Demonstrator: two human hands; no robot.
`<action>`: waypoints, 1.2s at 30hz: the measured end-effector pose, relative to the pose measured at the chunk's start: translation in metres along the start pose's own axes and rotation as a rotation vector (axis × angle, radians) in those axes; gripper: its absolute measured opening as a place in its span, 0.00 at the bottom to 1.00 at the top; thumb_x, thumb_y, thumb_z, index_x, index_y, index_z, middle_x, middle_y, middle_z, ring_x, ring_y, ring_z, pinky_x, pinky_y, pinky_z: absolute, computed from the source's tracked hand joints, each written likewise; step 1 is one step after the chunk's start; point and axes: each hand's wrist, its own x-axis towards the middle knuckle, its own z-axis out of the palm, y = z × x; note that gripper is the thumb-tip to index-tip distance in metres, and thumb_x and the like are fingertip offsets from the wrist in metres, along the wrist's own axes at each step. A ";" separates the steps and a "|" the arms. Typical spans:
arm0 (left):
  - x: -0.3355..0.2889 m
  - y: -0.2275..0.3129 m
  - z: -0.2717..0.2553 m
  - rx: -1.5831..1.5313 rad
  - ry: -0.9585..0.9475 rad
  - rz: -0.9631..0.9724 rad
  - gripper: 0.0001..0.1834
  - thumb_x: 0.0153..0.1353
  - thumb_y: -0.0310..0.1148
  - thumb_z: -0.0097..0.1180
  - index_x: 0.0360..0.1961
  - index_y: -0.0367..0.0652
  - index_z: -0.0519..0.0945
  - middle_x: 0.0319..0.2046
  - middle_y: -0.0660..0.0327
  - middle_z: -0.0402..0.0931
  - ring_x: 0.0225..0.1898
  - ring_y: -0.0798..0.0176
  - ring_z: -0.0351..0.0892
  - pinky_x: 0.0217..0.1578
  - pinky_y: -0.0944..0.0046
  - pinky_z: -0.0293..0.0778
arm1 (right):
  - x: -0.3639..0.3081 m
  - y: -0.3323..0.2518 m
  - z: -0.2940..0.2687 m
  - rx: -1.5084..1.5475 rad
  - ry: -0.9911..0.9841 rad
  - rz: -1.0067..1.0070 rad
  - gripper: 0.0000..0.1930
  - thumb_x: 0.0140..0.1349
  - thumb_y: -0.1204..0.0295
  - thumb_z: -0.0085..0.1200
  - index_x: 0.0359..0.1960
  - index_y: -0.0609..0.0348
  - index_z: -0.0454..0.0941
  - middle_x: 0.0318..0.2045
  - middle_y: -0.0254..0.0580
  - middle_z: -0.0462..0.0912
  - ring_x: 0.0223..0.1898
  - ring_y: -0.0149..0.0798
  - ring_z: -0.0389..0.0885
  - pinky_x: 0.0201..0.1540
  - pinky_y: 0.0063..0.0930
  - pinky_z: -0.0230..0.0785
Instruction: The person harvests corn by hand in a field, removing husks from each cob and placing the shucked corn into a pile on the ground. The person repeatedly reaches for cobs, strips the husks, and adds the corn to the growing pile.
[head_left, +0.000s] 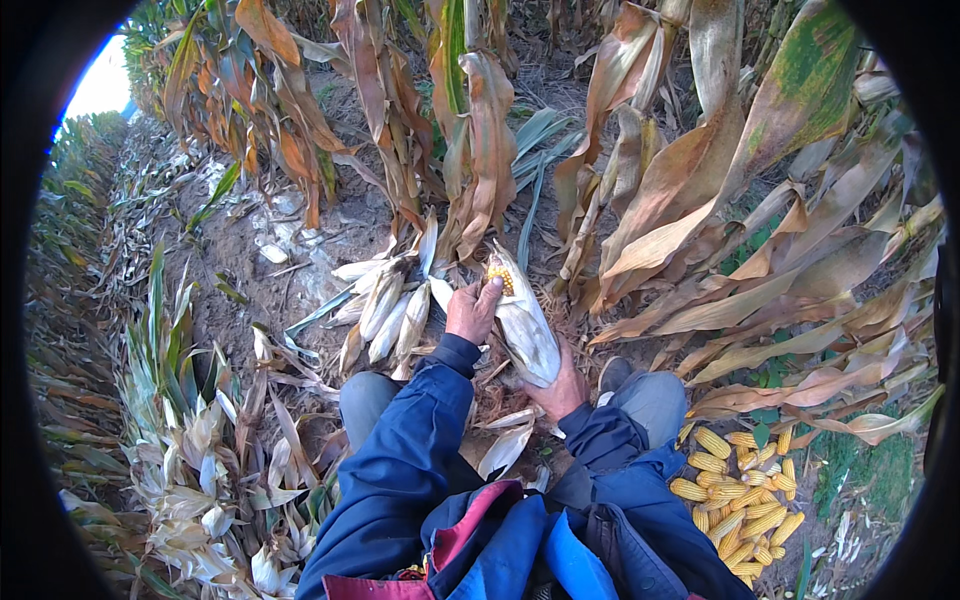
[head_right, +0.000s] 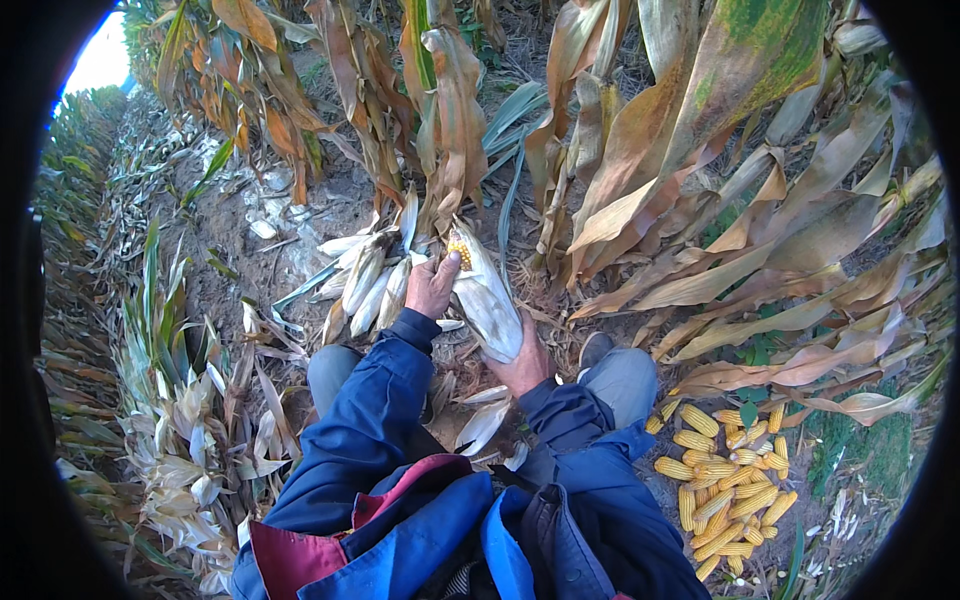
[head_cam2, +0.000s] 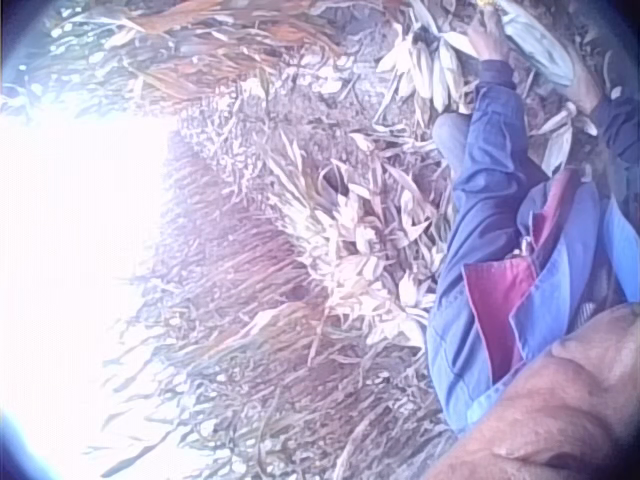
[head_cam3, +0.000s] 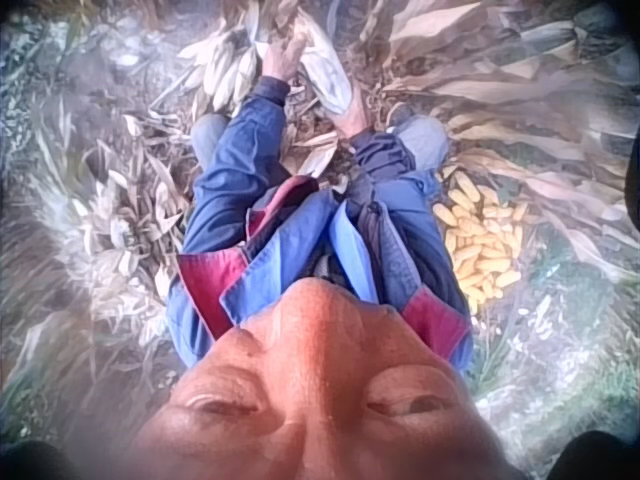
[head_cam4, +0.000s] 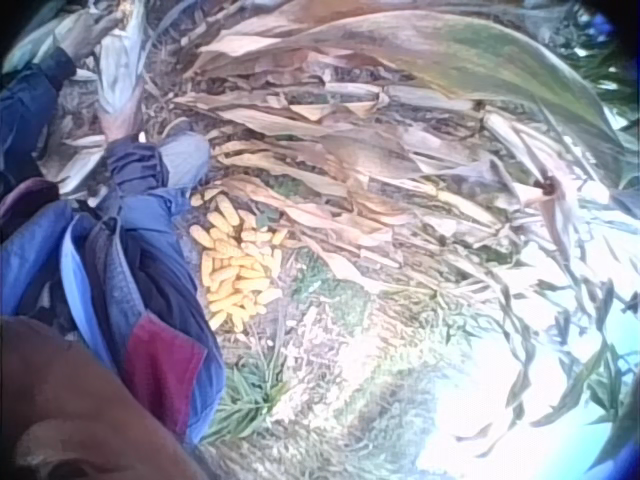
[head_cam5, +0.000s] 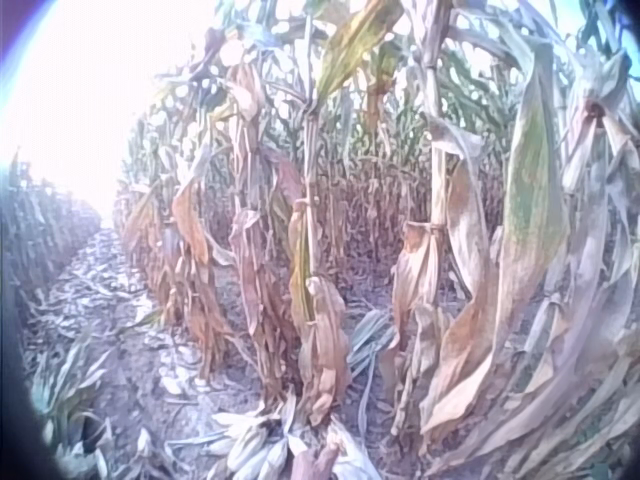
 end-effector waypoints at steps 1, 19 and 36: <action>0.000 0.000 0.000 -0.006 -0.004 0.005 0.29 0.67 0.54 0.54 0.30 0.32 0.81 0.19 0.54 0.76 0.24 0.65 0.74 0.30 0.58 0.71 | 0.000 0.001 0.000 -0.006 -0.002 0.000 0.54 0.43 0.59 0.75 0.69 0.50 0.52 0.49 0.62 0.80 0.48 0.62 0.81 0.49 0.50 0.75; -0.010 0.018 -0.001 0.078 -0.081 -0.009 0.21 0.69 0.45 0.55 0.38 0.34 0.83 0.25 0.63 0.79 0.29 0.75 0.71 0.31 0.64 0.72 | 0.014 0.038 0.018 0.013 0.032 0.037 0.45 0.41 0.57 0.74 0.63 0.49 0.63 0.41 0.58 0.84 0.42 0.60 0.84 0.46 0.46 0.77; -0.055 0.030 0.028 0.487 -0.427 0.410 0.16 0.64 0.46 0.57 0.33 0.43 0.81 0.21 0.45 0.77 0.26 0.39 0.80 0.29 0.45 0.75 | 0.041 0.075 0.037 0.272 -0.048 0.019 0.35 0.44 0.73 0.75 0.54 0.61 0.67 0.46 0.42 0.80 0.45 0.37 0.82 0.49 0.31 0.75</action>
